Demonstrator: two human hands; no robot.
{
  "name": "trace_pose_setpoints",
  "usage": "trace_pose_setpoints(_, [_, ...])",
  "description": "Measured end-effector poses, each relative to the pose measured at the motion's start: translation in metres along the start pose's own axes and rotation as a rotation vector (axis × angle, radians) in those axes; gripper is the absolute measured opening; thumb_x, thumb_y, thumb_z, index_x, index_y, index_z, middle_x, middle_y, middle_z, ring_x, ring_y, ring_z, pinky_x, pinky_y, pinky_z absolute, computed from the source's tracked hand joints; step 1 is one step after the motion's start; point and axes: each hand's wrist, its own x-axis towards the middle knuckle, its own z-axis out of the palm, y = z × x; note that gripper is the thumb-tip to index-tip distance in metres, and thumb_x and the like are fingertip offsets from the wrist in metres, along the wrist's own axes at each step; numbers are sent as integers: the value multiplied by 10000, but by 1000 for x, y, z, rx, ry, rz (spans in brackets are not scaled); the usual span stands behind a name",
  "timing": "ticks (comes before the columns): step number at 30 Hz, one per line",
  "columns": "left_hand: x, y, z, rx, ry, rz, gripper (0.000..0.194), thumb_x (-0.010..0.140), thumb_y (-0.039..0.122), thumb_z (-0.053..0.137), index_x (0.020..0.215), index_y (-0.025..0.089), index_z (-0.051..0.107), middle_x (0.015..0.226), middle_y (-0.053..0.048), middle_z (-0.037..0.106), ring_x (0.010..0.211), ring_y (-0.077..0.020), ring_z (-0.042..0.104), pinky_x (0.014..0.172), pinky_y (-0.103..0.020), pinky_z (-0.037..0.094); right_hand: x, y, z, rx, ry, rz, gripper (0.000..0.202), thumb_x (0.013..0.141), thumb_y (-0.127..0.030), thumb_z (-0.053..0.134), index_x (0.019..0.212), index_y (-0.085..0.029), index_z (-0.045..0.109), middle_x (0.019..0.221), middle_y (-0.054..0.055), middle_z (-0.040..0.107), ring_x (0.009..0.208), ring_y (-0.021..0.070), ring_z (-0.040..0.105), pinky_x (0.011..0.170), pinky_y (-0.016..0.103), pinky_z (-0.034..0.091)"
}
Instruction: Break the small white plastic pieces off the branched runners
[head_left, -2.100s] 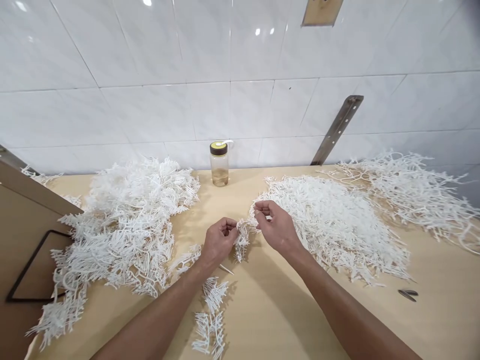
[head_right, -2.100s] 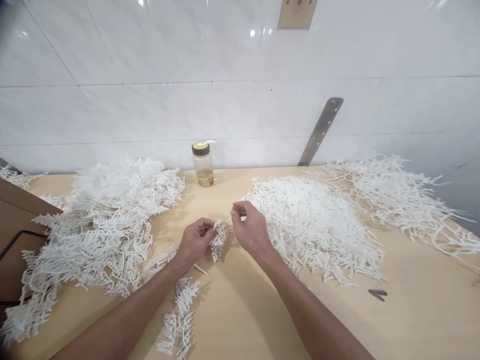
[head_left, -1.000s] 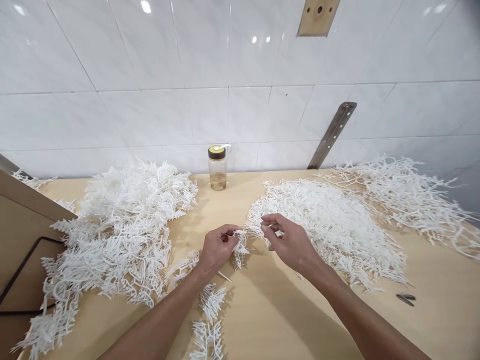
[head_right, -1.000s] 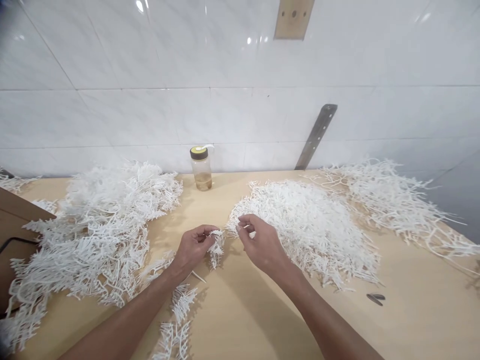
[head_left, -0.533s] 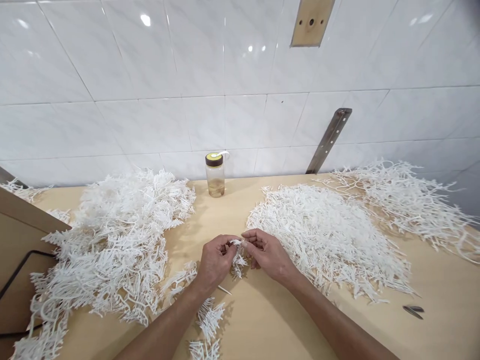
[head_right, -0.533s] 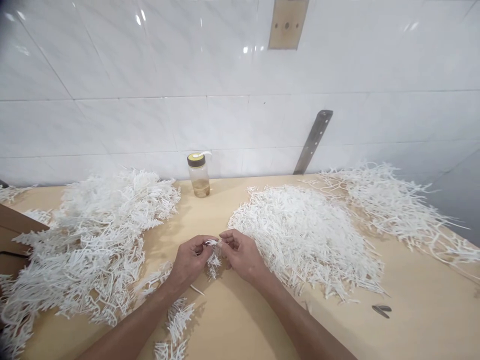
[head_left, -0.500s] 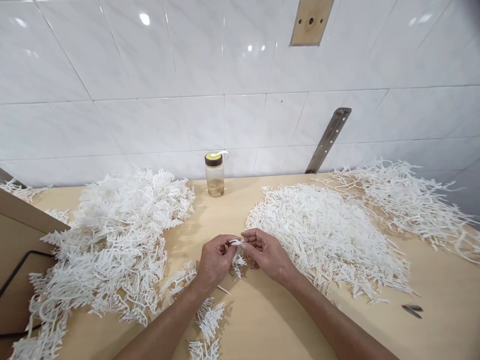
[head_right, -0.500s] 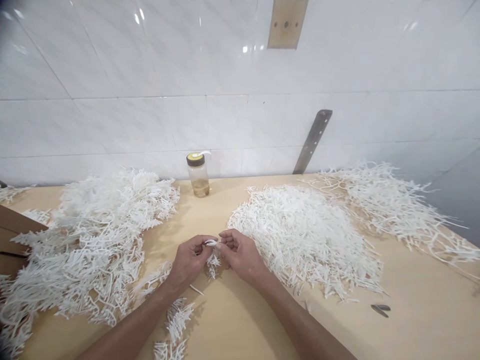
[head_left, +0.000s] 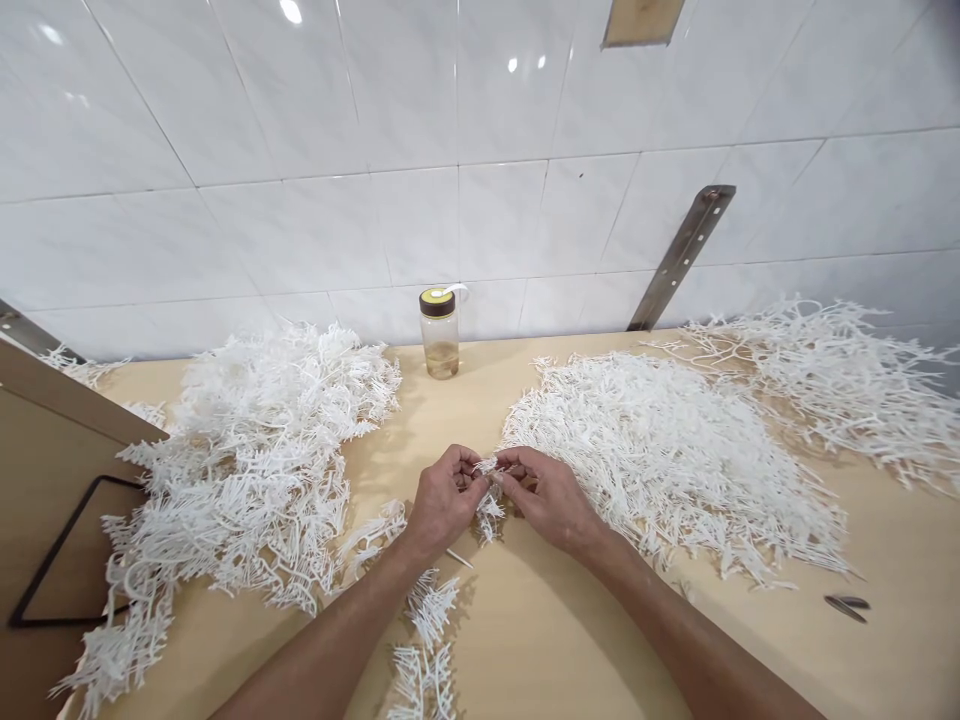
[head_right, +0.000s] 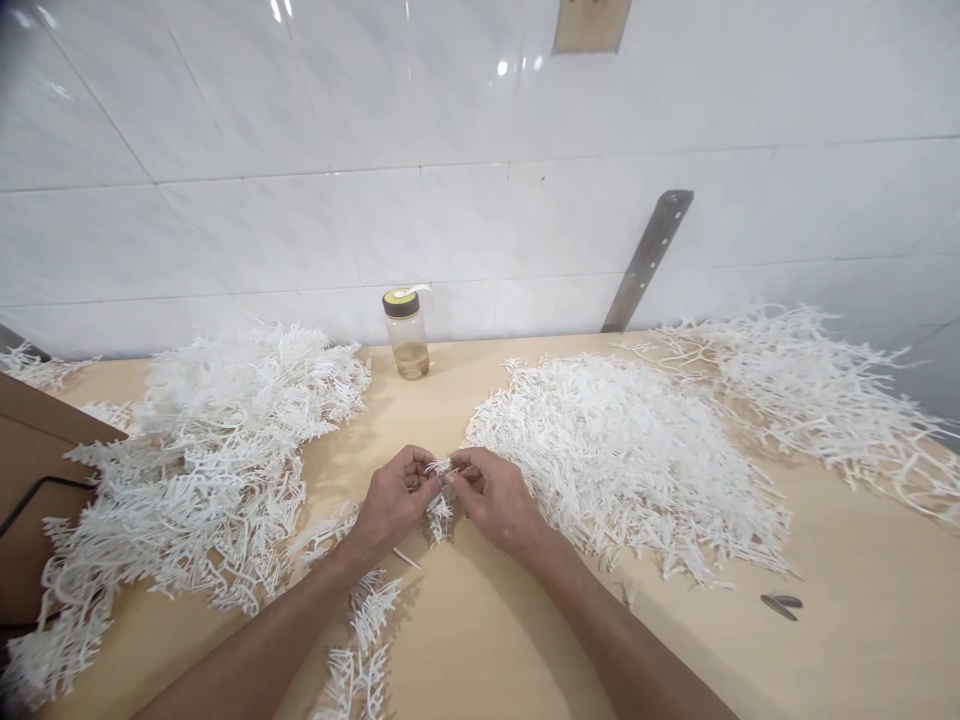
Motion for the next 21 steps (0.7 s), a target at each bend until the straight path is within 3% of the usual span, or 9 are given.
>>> trace_pose_setpoints(4, [-1,0,0,17,-23,18,194,791,311,670,899,171,587,713,15,610,624,-109,560,579,-206,433,1,3,4,21,26,24,223,886,-387,577,883,-181,662,765,53,695,598,157,624,520,261,528])
trace_pose_setpoints(7, [-1,3,-1,2,-33,10,183,786,300,673,892,162,616,711,7,621,624,-114,566,586,-211,439,2,5,5,56,51,68,229,886,-398,573,937,-186,640,753,38,685,557,147,604,498,266,521])
trace_pose_setpoints(11, [0,6,-1,-16,-39,-5,147,767,271,675,851,150,669,689,2,629,611,-114,565,584,-210,433,3,2,2,35,62,27,257,881,-381,579,1039,-189,645,874,63,702,660,165,646,566,282,551])
trace_pose_setpoints(16, [1,6,-1,-20,-58,-33,162,768,273,668,859,139,683,713,-11,652,626,-118,578,589,-210,436,4,-2,-2,-57,40,-52,186,876,-335,569,905,-194,686,874,68,698,740,177,650,585,265,539])
trace_pose_setpoints(21, [1,7,-1,-21,-72,-59,219,774,309,672,904,133,692,745,-27,676,655,-130,598,611,-219,447,3,-3,-3,13,57,79,167,841,-341,596,860,-186,654,726,31,653,617,151,598,518,245,508])
